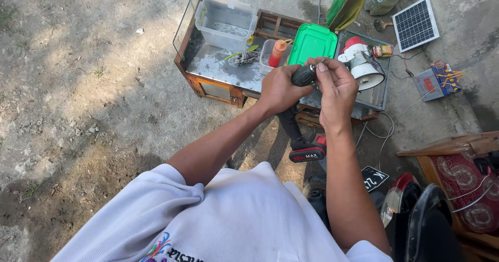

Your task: Repairing a scooter and a food cart using a power drill and multimeter.

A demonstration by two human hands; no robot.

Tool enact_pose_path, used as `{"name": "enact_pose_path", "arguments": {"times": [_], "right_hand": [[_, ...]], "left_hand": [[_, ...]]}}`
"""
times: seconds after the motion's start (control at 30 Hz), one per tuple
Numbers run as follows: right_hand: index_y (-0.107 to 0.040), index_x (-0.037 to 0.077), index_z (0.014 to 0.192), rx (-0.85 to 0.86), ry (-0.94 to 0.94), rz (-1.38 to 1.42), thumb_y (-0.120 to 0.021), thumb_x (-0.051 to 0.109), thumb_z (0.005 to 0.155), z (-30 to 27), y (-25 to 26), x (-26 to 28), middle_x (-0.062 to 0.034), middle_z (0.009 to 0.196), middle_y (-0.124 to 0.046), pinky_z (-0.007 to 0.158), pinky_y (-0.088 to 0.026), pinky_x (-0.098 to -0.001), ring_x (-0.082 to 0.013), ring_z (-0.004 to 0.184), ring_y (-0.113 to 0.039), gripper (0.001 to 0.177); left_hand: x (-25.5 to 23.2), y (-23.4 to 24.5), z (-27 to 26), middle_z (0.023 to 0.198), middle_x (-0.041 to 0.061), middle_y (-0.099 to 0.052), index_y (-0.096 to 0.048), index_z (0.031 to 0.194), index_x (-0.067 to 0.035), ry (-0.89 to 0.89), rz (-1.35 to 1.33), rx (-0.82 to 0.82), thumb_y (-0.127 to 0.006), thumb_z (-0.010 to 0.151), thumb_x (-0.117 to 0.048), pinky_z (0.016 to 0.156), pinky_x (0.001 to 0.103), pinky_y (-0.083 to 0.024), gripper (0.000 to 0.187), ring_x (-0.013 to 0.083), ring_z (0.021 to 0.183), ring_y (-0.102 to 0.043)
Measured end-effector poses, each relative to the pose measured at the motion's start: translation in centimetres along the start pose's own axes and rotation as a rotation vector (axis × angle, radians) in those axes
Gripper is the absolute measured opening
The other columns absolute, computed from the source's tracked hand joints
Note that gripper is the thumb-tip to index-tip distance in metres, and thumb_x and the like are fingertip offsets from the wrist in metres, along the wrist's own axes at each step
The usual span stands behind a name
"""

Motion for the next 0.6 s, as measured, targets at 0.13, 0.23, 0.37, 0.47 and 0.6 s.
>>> {"name": "enact_pose_path", "arguments": {"times": [0.13, 0.23, 0.37, 0.47, 0.6], "right_hand": [[-0.066, -0.001, 0.116, -0.028, 0.020, 0.017, -0.060, 0.006, 0.104, 0.1, 0.1, -0.2, -0.0106, 0.116, -0.073, 0.094, -0.060, -0.0278, -0.0137, 0.109, -0.073, 0.015], [-0.068, -0.002, 0.119, -0.002, 0.025, 0.001, -0.061, 0.007, 0.107, 0.1, 0.3, -0.4, -0.0112, 0.116, -0.074, 0.089, -0.057, -0.0255, -0.0115, 0.102, -0.070, 0.017], [-0.068, -0.002, 0.118, 0.010, 0.040, -0.005, -0.061, 0.007, 0.107, 0.2, 0.4, -0.5, -0.0110, 0.115, -0.074, 0.090, -0.057, -0.0252, -0.0111, 0.101, -0.070, 0.016], [-0.067, -0.003, 0.118, 0.020, 0.065, 0.000, -0.061, 0.006, 0.107, 0.3, 0.4, -0.8, -0.0118, 0.116, -0.074, 0.094, -0.057, -0.0253, -0.0118, 0.104, -0.070, 0.016], [-0.066, -0.003, 0.117, 0.012, 0.024, 0.069, -0.060, 0.004, 0.105, 0.4, 0.5, -1.0, -0.0130, 0.117, -0.074, 0.094, -0.057, -0.0257, -0.0125, 0.105, -0.070, 0.016]], "left_hand": [[0.0, 0.0, 0.2, 0.076, 0.013, -0.075, -0.076, 0.093, -0.010, 0.024, -0.006, 0.024, -0.079, 0.067, -0.041, 0.070, 0.046, -0.056, 0.040, 0.0318, 0.076, -0.075], [-0.1, 0.0, 0.2, 0.075, 0.012, -0.075, -0.076, 0.091, -0.010, 0.013, 0.005, 0.018, -0.079, 0.067, -0.041, 0.069, 0.045, -0.056, 0.039, 0.0313, 0.075, -0.075], [-0.1, -0.2, 0.2, 0.072, 0.011, -0.074, -0.076, 0.090, -0.010, 0.042, -0.002, 0.043, -0.078, 0.067, -0.041, 0.068, 0.044, -0.056, 0.039, 0.0298, 0.073, -0.075], [0.1, -0.4, 0.2, 0.071, 0.011, -0.075, -0.076, 0.089, -0.010, 0.051, -0.012, 0.062, -0.078, 0.067, -0.040, 0.068, 0.043, -0.057, 0.038, 0.0285, 0.072, -0.076], [0.2, -0.8, 0.2, 0.070, 0.010, -0.075, -0.076, 0.090, -0.009, 0.082, -0.031, 0.095, -0.079, 0.068, -0.040, 0.068, 0.041, -0.057, 0.038, 0.0261, 0.070, -0.076]]}}
Point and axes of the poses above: each hand's wrist, its own z-axis towards the middle knuckle, its own y-axis out of the back of the hand, x = y × z, the point moved 5 cm from there along z, towards the middle knuckle
